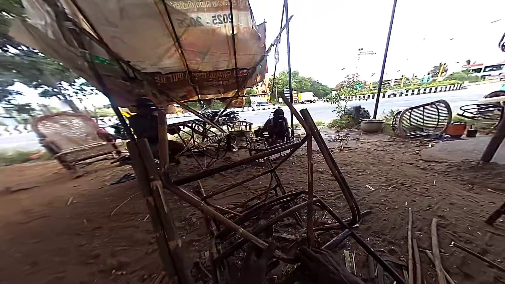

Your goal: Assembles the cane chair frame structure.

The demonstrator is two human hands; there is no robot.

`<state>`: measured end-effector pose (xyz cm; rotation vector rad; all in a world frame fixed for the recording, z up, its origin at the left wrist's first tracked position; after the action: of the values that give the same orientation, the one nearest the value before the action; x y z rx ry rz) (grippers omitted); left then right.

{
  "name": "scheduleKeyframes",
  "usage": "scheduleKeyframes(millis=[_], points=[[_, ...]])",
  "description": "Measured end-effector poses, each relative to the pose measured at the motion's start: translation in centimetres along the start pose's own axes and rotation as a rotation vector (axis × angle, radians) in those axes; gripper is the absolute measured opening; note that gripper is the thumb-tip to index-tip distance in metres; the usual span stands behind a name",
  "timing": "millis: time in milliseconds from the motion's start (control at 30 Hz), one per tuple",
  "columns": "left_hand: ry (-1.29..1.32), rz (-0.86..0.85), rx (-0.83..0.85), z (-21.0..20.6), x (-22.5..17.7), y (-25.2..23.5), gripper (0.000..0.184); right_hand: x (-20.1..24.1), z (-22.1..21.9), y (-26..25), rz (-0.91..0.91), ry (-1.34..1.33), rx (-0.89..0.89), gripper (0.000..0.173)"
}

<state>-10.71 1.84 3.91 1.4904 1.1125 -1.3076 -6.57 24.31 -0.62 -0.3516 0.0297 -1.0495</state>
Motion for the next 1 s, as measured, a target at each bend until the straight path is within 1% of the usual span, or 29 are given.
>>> scheduleKeyframes(millis=[67,133,167,233,300,367,433,533,567,600,633,700,733,767,833,867,900,933,967,1000], points=[[-0.195,0.173,0.087,-0.7,0.5,-0.3,0.046,-0.2,-1.1,-0.1,0.008,0.039,-0.080,0.036],[-0.323,0.306,0.161,-1.7,2.0,-0.9,0.056,-0.1,-1.4,-0.2,-0.001,0.034,-0.064,0.034],[-0.368,0.332,0.158,-2.1,2.8,-1.2,0.058,-0.1,-1.3,-0.4,-0.003,0.032,-0.054,0.033],[-0.467,0.281,0.090,-2.9,3.4,-1.7,0.058,0.0,-0.8,-0.7,0.003,0.047,-0.073,0.030],[-0.541,0.219,0.041,-3.4,3.5,-1.8,0.053,-0.2,-0.8,-0.7,0.024,0.066,-0.098,0.025],[-0.495,0.214,0.043,-3.4,4.3,-0.9,0.048,-0.2,-1.8,-0.1,0.052,0.067,-0.118,0.029],[-0.458,0.207,0.026,-3.4,4.8,-0.2,0.047,0.1,-2.4,0.3,0.073,0.073,-0.168,0.032],[-0.478,0.182,0.022,-3.7,5.1,-0.8,0.047,0.2,-2.1,0.3,0.053,0.081,-0.200,0.027],[-0.478,0.179,0.035,-3.7,5.1,-1.1,0.048,0.2,-1.8,0.3,0.036,0.071,-0.173,0.028],[-0.467,0.192,0.057,-3.5,5.1,-1.2,0.050,0.3,-1.5,0.3,0.021,0.054,-0.140,0.033],[-0.455,0.210,0.077,-3.2,5.0,-1.4,0.054,0.5,-0.8,0.5,-0.002,0.014,-0.114,0.044],[-0.438,0.240,0.111,-2.5,4.3,-1.4,0.064,1.2,1.5,1.8,-0.110,-0.147,-0.110,0.074],[-0.461,0.240,0.114,-2.0,4.0,-1.3,0.068,1.4,2.8,3.1,-0.171,-0.204,-0.155,0.079],[-0.511,0.220,0.097,-1.5,3.7,-0.8,0.069,1.7,4.0,4.8,-0.222,-0.226,-0.234,0.074],[-0.696,0.119,0.026,-0.4,3.0,1.2,0.066,2.1,6.3,9.7,-0.355,-0.220,-0.385,0.046],[-0.771,0.023,-0.023,0.1,2.5,3.2,0.065,2.5,7.4,12.6,-0.439,-0.215,-0.464,0.035],[-0.788,-0.087,-0.047,0.7,2.2,5.5,0.063,3.0,8.4,15.8,-0.526,-0.225,-0.548,0.030],[-0.751,-0.179,-0.036,1.4,2.1,8.1,0.058,3.9,9.3,19.1,-0.632,-0.239,-0.629,0.029],[-0.685,-0.220,0.030,2.4,2.3,10.8,0.051,4.9,9.9,22.4,-0.751,-0.257,-0.701,0.029],[-0.589,-0.195,0.157,3.6,2.8,13.6,0.044,6.2,10.1,26.0,-0.891,-0.279,-0.766,0.031]])
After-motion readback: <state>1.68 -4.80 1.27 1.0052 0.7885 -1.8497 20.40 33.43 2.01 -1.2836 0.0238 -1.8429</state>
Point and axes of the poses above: each hand's wrist, its own y-axis away from the middle knuckle, its own z-axis out of the back of the hand, x = y × z, the point moved 1 cm from there along -y, towards the middle knuckle, and after that the axes turned 3 degrees about -y, right-handed, at the moved point
